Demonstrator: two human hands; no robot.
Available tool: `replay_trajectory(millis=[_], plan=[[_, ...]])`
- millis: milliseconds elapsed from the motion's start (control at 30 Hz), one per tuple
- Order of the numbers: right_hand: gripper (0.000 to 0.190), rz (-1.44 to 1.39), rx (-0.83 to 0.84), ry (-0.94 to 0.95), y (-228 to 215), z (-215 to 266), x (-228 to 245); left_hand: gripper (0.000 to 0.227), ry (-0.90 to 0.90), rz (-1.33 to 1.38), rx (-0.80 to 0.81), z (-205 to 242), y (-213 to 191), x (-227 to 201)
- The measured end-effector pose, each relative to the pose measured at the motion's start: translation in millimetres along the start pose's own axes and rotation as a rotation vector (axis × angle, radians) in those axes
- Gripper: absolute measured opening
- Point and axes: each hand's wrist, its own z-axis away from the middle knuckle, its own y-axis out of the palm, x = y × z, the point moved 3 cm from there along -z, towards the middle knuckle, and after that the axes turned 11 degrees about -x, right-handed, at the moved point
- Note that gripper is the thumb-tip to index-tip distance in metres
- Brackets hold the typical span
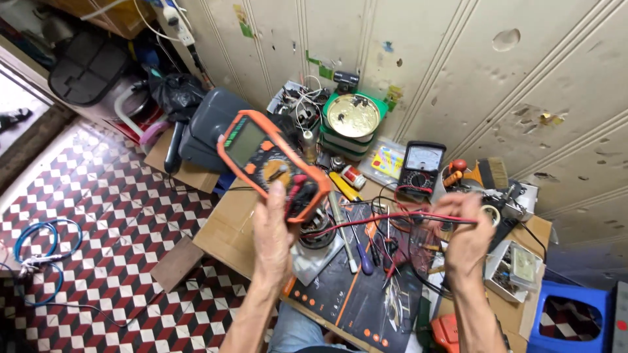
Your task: The person works at a cluttered workbench on an electric motor. They handle the motor, use a multimeter with probes to test it, hold a heat gun near the work area, and manipulate wires and motor components while checking readings.
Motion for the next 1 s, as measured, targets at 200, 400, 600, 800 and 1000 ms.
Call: replay_trajectory(millis=[200,400,600,800,1000], plan=[[0.035,0.438,-0.055,-0.316,-12.2,-15.9,18.2,0.050,0.310,-0.150,-0.089,-5.7,-78.3,-32.8],[0.029,0.626,0.156,-0.279,-3.1,1.8,-82.8,0.053,0.457,-0.015,-0.085,-10.5,-108.8,-84.5],[0.033,0.469,0.134,0.198,-10.8,7.0,11.4,0.054,0.503,-0.115,-0.147,0.0,-138.0,-101.0],[0.055,0.973,0.413,-0.141,-20.2,21.1,97.7,0.051,0.482,-0.146,-0.221,-27.0,-213.2,-110.9],[0.021,0.677,-0.182,-0.277,-119.6,-7.1,-25.9,0.054,0.620,-0.204,-0.315,-22.9,-276.1,-143.4]])
